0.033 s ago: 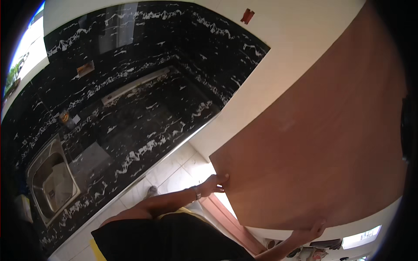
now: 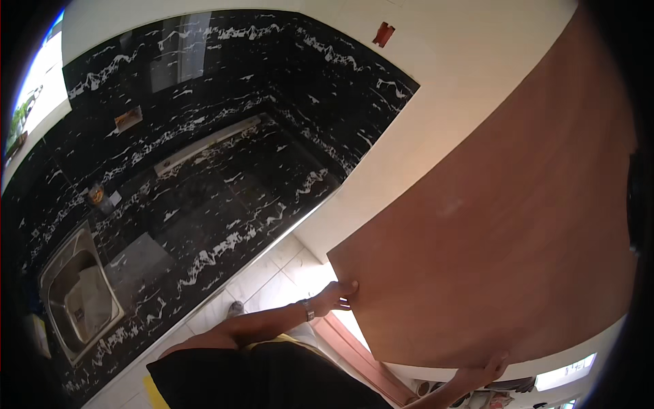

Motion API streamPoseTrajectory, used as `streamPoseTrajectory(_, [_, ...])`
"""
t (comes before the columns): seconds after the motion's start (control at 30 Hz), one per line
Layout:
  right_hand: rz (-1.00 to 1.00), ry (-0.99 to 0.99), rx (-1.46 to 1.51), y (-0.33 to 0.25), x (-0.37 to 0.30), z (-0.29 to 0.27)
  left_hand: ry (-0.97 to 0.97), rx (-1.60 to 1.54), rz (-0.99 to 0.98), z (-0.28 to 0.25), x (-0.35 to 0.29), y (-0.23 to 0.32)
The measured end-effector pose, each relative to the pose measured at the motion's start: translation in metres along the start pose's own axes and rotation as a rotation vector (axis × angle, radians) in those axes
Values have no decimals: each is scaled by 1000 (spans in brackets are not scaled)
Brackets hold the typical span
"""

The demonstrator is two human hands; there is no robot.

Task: The person holds a wooden board against a wall, checks its alignment using a spirit level, marks it with a pencil, and carries the board and level away.

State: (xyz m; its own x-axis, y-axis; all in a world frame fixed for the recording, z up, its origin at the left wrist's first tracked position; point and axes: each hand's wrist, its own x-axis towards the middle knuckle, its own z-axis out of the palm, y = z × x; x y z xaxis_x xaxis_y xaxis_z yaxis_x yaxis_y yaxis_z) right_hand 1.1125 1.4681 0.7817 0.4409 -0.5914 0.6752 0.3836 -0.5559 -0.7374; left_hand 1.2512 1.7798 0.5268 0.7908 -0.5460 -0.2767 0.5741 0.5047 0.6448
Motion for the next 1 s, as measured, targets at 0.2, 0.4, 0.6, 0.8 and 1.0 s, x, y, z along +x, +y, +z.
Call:
streamPoseTrajectory(0.2, [87, 287, 340, -42, 10, 57, -118, 152, 7, 0, 65, 84])
streamPoseTrajectory(0.4, [115, 361, 251, -16, 52, 124, -60, 264, 108, -17, 120, 179])
streamPoseTrajectory(0.6, [-141, 230, 567, -48, 67, 181, 50, 273, 324, -38, 114, 257])
streamPoseTrajectory(0.8, [-121, 289, 546, -58, 71, 208, 155, 318, 528, -39, 99, 319])
streamPoseTrajectory(1.0, [-121, 312, 654, -28, 44, 240, 153, 441, 726, -111, 102, 384])
